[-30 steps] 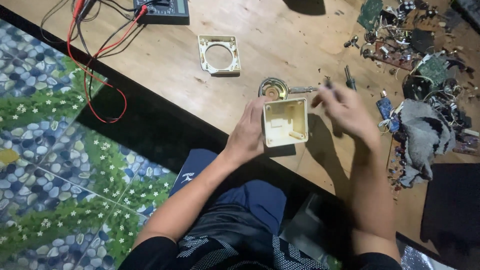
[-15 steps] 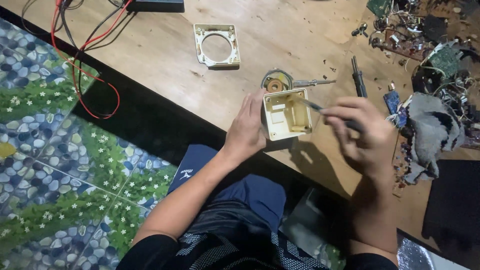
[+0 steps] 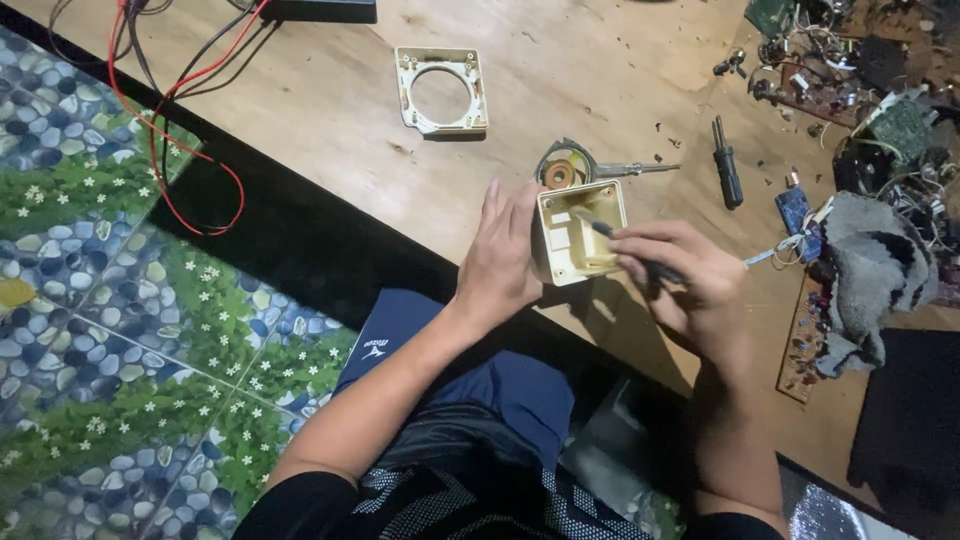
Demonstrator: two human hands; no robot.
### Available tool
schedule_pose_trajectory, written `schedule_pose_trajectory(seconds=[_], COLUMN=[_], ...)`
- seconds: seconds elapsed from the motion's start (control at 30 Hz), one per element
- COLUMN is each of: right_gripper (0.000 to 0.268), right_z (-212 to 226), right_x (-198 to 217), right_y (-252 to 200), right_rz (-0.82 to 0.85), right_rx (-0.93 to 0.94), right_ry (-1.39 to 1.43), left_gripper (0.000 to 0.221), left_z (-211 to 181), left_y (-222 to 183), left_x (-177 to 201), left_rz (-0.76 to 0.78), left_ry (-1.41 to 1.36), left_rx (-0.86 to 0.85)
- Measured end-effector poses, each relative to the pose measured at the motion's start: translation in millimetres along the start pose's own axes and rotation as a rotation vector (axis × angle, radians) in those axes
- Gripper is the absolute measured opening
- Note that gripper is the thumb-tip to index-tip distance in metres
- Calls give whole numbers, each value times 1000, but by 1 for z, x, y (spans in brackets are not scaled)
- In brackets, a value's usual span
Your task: Cleaning and preparing a small speaker driver and its plastic housing for assembly using a brush and a marking tool.
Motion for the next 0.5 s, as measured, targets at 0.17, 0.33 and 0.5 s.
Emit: schedule_pose_trajectory(seconds=[0.17, 0.33, 0.5], right_gripper=[8, 10, 12], right_z=[12, 10, 27], right_x=[0, 0, -20], right_y=[6, 1, 11], right_rz=[-47, 4, 53], right_rx=[11, 39, 56], right_ry=[13, -142, 115], left_gripper=[108, 109, 98], left_z=[1, 3, 0], left_y=[0, -3, -1], left_x=[-1, -3, 2], left_rz=[-2, -8, -28], left_ry=[6, 23, 1], left_rx=[-6, 4, -19])
Point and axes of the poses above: each hand's wrist, its own y-axis towards the middle knuckle, its own x-axis out of the back of the hand, z = x × y, the point moved 5 cm from there along y, towards the middle knuckle, and after that the axes turned 9 degrees about x, right-handed, at the moved point
